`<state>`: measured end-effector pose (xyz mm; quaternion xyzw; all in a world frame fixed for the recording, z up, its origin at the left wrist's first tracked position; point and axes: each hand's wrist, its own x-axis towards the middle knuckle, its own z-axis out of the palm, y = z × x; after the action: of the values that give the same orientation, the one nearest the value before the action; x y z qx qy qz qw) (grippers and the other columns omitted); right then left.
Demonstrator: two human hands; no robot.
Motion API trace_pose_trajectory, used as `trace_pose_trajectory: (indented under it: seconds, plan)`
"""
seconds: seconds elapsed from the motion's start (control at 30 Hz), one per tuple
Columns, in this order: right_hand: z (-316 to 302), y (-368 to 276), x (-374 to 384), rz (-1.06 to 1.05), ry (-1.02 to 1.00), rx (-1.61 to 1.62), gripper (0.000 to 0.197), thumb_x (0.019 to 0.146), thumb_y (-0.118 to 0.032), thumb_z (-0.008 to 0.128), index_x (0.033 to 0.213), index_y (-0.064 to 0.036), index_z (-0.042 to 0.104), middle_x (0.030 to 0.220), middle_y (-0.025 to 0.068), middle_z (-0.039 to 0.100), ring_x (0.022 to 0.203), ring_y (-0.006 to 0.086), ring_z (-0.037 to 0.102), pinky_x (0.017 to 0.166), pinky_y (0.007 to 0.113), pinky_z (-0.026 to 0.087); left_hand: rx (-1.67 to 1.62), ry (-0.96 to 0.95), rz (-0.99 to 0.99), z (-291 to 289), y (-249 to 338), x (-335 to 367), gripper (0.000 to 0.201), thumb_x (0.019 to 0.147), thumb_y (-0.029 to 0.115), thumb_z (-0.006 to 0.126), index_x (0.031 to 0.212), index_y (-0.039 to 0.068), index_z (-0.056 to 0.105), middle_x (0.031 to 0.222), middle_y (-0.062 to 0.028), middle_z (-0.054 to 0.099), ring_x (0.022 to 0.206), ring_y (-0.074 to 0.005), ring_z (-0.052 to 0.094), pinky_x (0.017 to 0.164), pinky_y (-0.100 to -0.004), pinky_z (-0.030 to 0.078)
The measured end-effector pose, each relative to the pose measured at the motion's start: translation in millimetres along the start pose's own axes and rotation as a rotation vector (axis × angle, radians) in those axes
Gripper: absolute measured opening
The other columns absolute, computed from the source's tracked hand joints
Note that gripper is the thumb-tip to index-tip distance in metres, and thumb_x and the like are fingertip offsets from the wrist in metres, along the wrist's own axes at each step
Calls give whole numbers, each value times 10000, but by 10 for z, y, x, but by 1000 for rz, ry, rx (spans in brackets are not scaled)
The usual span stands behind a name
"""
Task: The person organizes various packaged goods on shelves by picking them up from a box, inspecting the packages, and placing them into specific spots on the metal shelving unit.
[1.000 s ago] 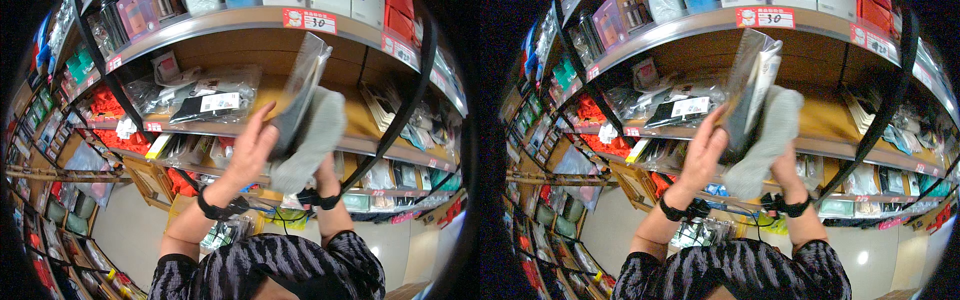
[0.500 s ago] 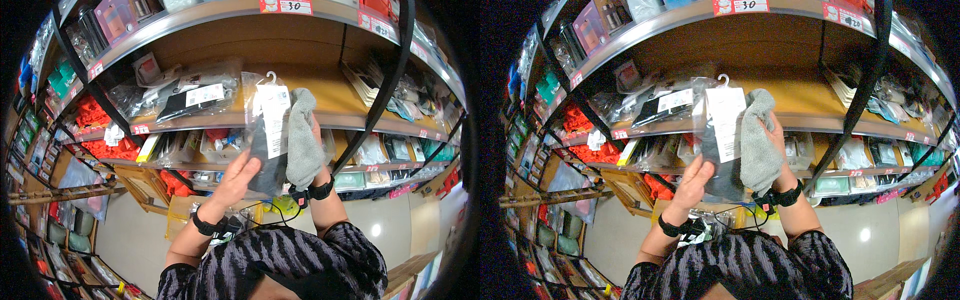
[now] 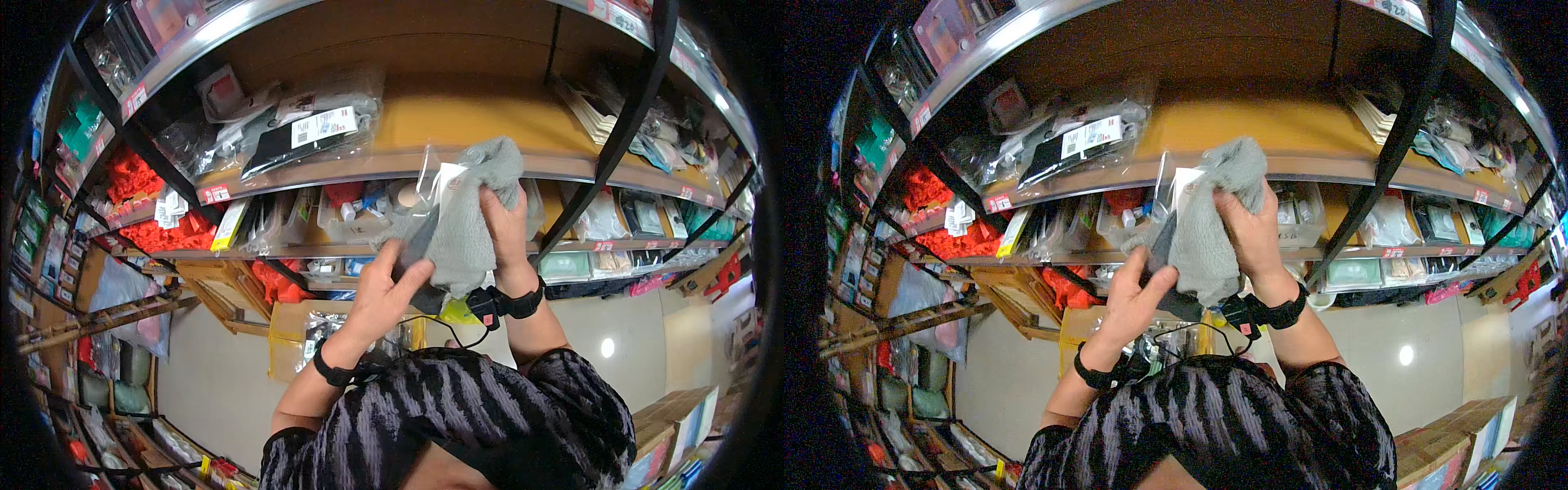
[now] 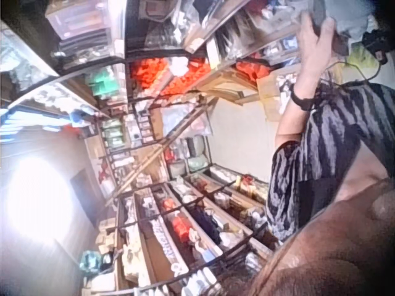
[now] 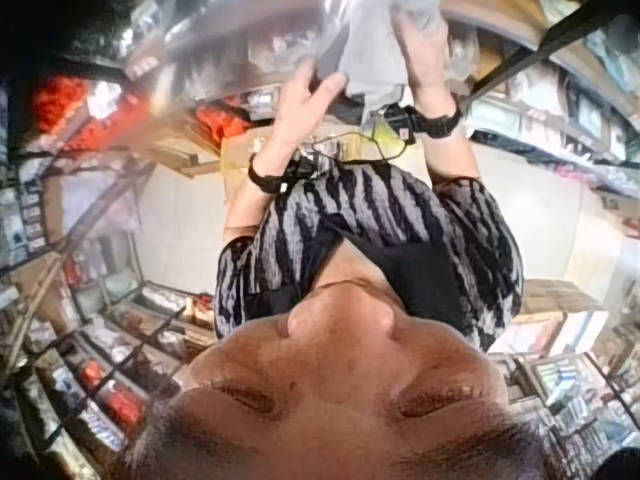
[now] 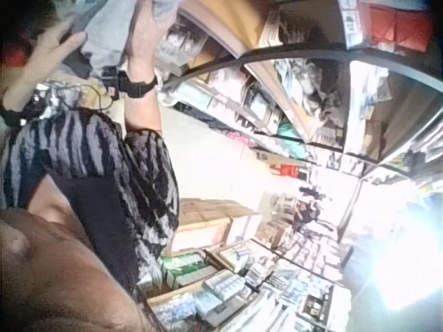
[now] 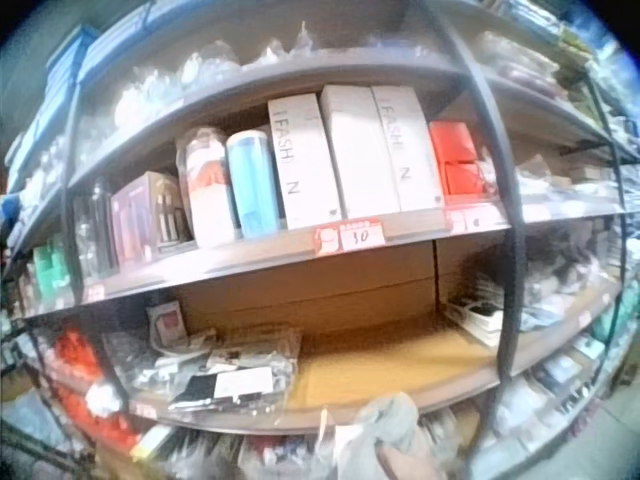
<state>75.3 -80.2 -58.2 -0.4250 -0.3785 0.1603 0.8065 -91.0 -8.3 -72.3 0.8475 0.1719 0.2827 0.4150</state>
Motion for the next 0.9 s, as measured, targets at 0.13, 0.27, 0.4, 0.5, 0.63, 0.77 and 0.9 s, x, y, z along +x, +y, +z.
trace_pose_trajectory:
  seconds: [0.13, 0.27, 0.4, 0.5, 0.63, 0.77, 0.9]
  plan:
    - [7, 33, -105, 293, 118, 343, 285, 859, -244, 472, 1031, -19, 505, 914, 61, 571, 790, 132, 547, 722, 283, 462, -302, 48, -97, -5, 37, -53, 218, 835, 195, 548, 832, -21, 517, 700, -4, 488, 676, -49, 407, 588, -199, 364]
    - [64, -81, -181, 414, -9, 434, 347, 888, -282, 409, 1123, -30, 447, 1009, 65, 539, 861, 155, 539, 763, 294, 457, -614, 265, -28, -33, -92, -97, 224, 865, 179, 493, 945, -29, 481, 792, -1, 509, 730, -56, 427, 639, -195, 372]
    - [439, -172, -359, 500, -198, 464, 393, 893, -286, 387, 1196, -37, 385, 1117, 83, 490, 995, 174, 491, 842, 305, 412, -290, 355, -18, -82, -58, -56, 297, 874, 214, 470, 1049, -18, 404, 916, -55, 490, 820, -118, 449, 734, -241, 374]
    - [301, 175, -602, 435, -577, 45, 407, 876, -253, 388, 1198, -6, 370, 1154, 120, 459, 1068, 213, 428, 912, 319, 330, -131, 457, 68, 11, -187, -95, 325, 877, 173, 437, 1123, -7, 325, 1013, -106, 437, 960, -187, 429, 852, -288, 330]
    - [265, 332, -806, 402, -686, -111, 405, 860, -218, 384, 1188, 19, 367, 1166, 150, 444, 1103, 251, 396, 955, 333, 279, -287, 580, 143, 41, -102, -111, 315, 892, 166, 402, 1156, 36, 287, 1059, -91, 398, 944, -151, 406, 833, -263, 329]
    - [343, 289, -901, 254, -732, -212, 393, 852, -187, 395, 1178, 31, 365, 1157, 167, 446, 1098, 268, 398, 955, 339, 279, -372, 575, 121, 52, -107, -231, 283, 906, 214, 379, 1121, 31, 358, 999, -63, 411, 922, -134, 402, 799, -248, 345]
    - [398, 305, -896, 367, -391, 160, 449, 823, -192, 506, 1181, 34, 356, 1162, 193, 432, 1115, 254, 388, 947, 338, 292, 30, 489, 258, 32, -216, -287, 323, 901, 234, 369, 1119, 2, 426, 1015, -99, 443, 907, -216, 443, 817, -298, 344]
